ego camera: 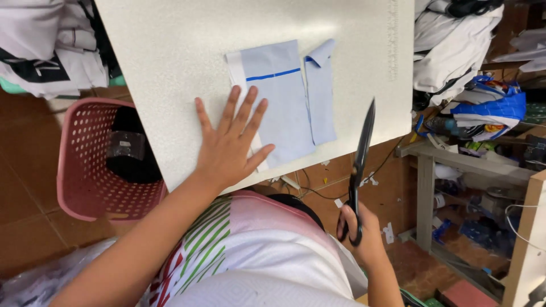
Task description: Cutting strips of fabric along marked lines using scissors and then gathering the pieces in a sewing factory.
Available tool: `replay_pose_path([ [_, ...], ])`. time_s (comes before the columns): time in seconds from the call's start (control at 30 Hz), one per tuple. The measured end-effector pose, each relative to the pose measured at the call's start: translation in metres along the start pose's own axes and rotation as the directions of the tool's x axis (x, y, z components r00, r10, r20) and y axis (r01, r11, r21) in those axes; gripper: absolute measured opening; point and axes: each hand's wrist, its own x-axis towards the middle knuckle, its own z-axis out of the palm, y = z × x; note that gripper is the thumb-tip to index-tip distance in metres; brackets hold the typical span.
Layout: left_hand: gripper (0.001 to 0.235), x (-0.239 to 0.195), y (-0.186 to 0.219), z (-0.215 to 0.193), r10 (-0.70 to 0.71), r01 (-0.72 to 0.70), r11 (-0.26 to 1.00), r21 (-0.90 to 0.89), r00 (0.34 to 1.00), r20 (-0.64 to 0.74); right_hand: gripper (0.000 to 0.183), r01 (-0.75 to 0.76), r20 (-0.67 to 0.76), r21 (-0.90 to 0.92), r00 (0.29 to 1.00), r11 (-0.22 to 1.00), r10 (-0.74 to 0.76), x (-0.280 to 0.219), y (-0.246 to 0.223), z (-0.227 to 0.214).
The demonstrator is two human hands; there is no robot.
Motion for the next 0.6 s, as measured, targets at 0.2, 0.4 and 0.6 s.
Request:
replay_pose_path([
  [0.2,0.11,-0.011,-0.001,0.0,-0.094,0.095,0.996,0.002,0.99,0.107,0.068,-0.055,0.187,0.099,0.982,0.994,0.036,-0.013,0.084,-0.015],
  [0.4,0.112,-0.009,0.001,-0.004,-0.04,0.037,0.999,0.035,0.997,0.067,0.064,0.256,0.521,-0.159,0.842,0.954,-0.139,-0.005,0.076,0.003],
  [0.6,0.111,-0.01,-0.001,-0.005,-0.044,0.043,0.999,0.005,0.998,0.034,0.062,0.195,0.572,-0.199,0.819,0.96,-0.048,0.005,0.054,0.026],
])
